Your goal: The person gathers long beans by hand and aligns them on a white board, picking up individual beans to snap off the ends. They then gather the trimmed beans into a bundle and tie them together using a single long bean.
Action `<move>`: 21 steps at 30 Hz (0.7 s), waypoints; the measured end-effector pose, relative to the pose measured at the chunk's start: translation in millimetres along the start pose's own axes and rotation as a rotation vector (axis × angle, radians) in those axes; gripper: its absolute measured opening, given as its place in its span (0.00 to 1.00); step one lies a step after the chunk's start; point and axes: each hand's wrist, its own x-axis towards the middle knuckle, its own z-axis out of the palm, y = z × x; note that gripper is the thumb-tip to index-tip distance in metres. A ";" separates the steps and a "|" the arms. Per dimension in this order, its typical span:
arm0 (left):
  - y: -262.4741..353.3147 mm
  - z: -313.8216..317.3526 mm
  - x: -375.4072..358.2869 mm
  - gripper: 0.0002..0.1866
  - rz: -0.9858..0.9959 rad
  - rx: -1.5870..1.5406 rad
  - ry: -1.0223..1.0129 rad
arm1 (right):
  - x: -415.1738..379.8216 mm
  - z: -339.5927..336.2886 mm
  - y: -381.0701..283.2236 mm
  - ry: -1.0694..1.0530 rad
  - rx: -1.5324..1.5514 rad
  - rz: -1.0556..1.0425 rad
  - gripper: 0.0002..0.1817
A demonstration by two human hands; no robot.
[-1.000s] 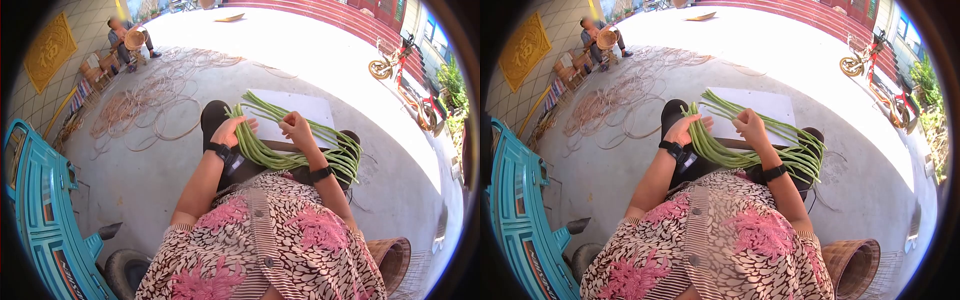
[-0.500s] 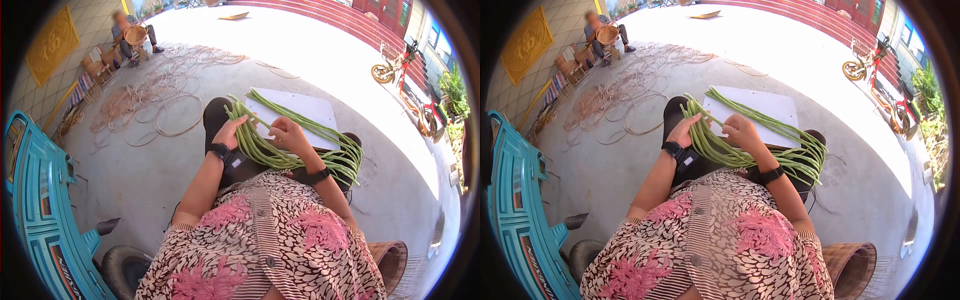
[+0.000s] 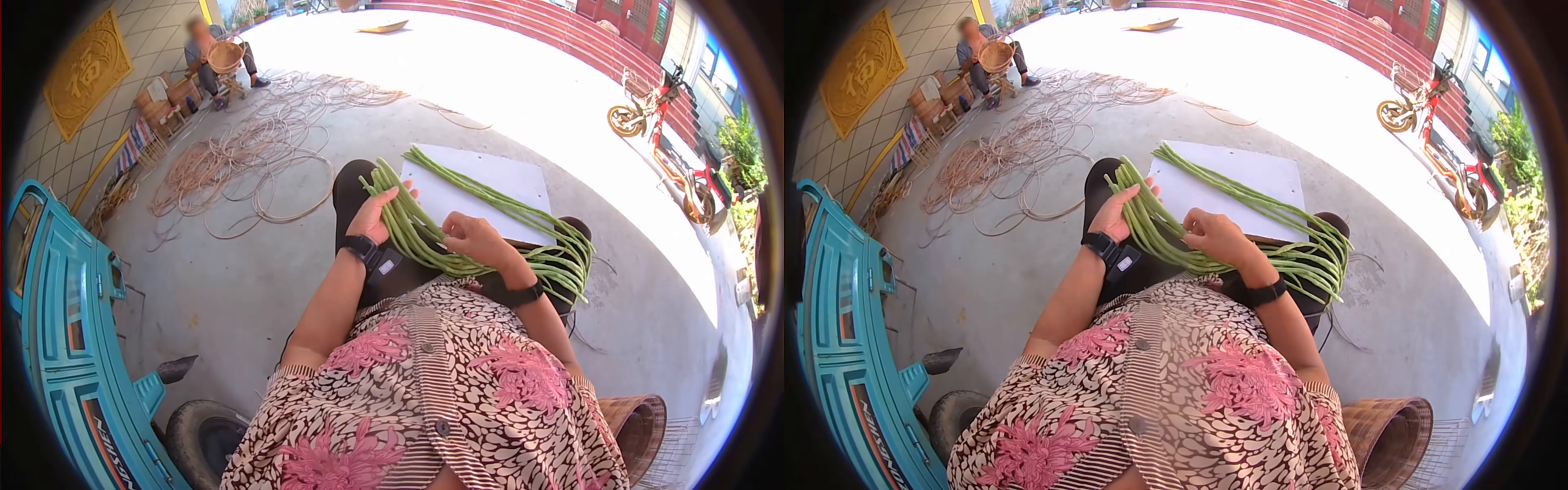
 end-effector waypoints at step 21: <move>-0.8 5.6 -0.2 0.16 -0.015 0.178 0.039 | 50.0 -16.0 53.8 0.654 -0.468 0.134 0.14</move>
